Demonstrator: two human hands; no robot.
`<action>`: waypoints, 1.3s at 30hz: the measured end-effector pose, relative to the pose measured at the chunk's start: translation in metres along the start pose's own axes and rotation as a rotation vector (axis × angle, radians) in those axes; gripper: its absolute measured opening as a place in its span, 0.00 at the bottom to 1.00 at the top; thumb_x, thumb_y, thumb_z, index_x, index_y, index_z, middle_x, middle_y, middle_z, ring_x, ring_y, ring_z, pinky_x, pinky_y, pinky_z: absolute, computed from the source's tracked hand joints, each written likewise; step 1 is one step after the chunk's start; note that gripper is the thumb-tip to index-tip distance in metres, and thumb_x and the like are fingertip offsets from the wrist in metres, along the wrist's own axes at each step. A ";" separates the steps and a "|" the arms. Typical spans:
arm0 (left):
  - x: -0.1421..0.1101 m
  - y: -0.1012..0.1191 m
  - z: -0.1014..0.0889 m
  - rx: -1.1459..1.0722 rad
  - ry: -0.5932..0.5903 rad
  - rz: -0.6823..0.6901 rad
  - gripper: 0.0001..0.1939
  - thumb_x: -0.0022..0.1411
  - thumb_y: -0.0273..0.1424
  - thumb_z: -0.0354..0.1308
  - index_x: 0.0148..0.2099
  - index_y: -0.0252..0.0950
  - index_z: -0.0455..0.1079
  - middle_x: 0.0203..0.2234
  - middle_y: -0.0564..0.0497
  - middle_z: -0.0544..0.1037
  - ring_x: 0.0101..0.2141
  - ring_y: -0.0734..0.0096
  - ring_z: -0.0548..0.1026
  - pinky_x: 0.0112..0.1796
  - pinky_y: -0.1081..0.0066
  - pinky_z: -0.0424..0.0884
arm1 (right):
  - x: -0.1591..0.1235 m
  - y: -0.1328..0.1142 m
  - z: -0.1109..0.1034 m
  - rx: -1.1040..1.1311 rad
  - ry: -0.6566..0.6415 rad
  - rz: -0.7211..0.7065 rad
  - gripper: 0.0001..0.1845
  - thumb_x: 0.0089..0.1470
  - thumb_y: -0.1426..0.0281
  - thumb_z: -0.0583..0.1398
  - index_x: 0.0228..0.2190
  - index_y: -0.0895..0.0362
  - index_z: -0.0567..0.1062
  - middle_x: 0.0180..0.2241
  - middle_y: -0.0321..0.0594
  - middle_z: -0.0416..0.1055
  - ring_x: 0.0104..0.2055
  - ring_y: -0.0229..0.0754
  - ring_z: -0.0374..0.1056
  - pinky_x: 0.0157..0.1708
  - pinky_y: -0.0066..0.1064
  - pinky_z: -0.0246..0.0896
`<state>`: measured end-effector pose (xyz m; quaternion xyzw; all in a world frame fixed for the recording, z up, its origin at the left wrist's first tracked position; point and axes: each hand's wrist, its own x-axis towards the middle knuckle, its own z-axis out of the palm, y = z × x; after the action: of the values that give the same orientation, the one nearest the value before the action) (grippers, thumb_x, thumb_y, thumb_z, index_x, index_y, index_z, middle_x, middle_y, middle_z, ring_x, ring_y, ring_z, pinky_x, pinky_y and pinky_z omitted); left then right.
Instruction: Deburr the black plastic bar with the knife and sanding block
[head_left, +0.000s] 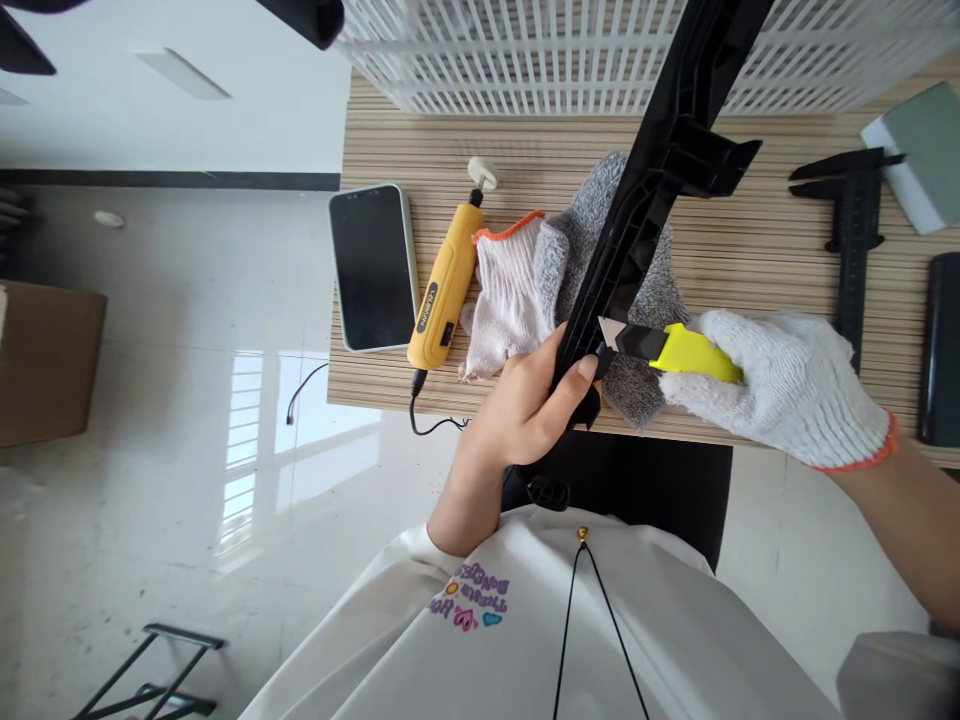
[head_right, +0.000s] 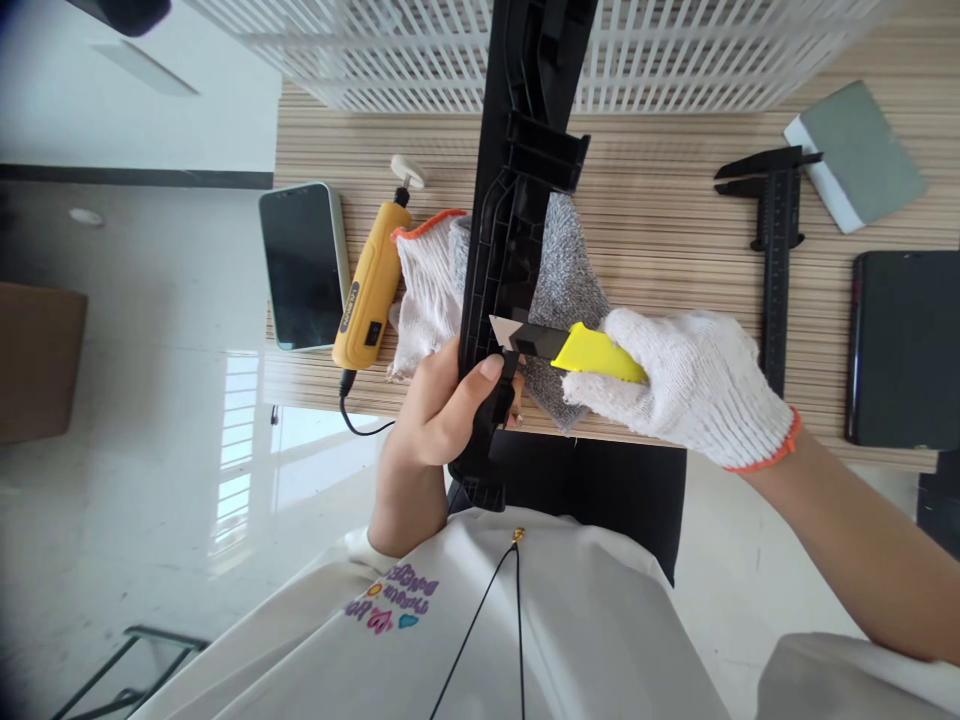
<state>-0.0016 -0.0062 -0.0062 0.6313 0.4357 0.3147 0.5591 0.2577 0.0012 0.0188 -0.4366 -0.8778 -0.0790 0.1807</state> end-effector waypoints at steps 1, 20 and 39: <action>0.000 0.000 0.000 0.000 0.001 0.004 0.16 0.79 0.47 0.49 0.43 0.42 0.65 0.25 0.55 0.76 0.23 0.70 0.74 0.26 0.66 0.72 | 0.000 0.000 0.000 0.002 -0.002 0.001 0.34 0.72 0.46 0.49 0.31 0.60 0.76 0.16 0.32 0.61 0.17 0.37 0.56 0.20 0.33 0.46; 0.000 0.002 -0.001 0.019 -0.006 0.001 0.17 0.79 0.48 0.50 0.41 0.41 0.65 0.25 0.55 0.75 0.22 0.71 0.73 0.25 0.67 0.71 | 0.003 0.007 -0.005 0.135 -0.122 0.039 0.37 0.71 0.42 0.45 0.28 0.57 0.74 0.17 0.33 0.62 0.18 0.37 0.56 0.21 0.33 0.46; 0.000 0.002 -0.002 0.000 -0.023 -0.004 0.18 0.78 0.49 0.49 0.41 0.42 0.63 0.26 0.55 0.75 0.23 0.70 0.74 0.25 0.67 0.72 | 0.002 0.004 0.000 0.048 -0.037 0.000 0.38 0.70 0.41 0.47 0.24 0.56 0.73 0.15 0.32 0.60 0.17 0.36 0.57 0.20 0.32 0.48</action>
<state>-0.0028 -0.0052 -0.0037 0.6340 0.4305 0.3061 0.5648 0.2602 0.0048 0.0194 -0.4336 -0.8826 -0.0499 0.1749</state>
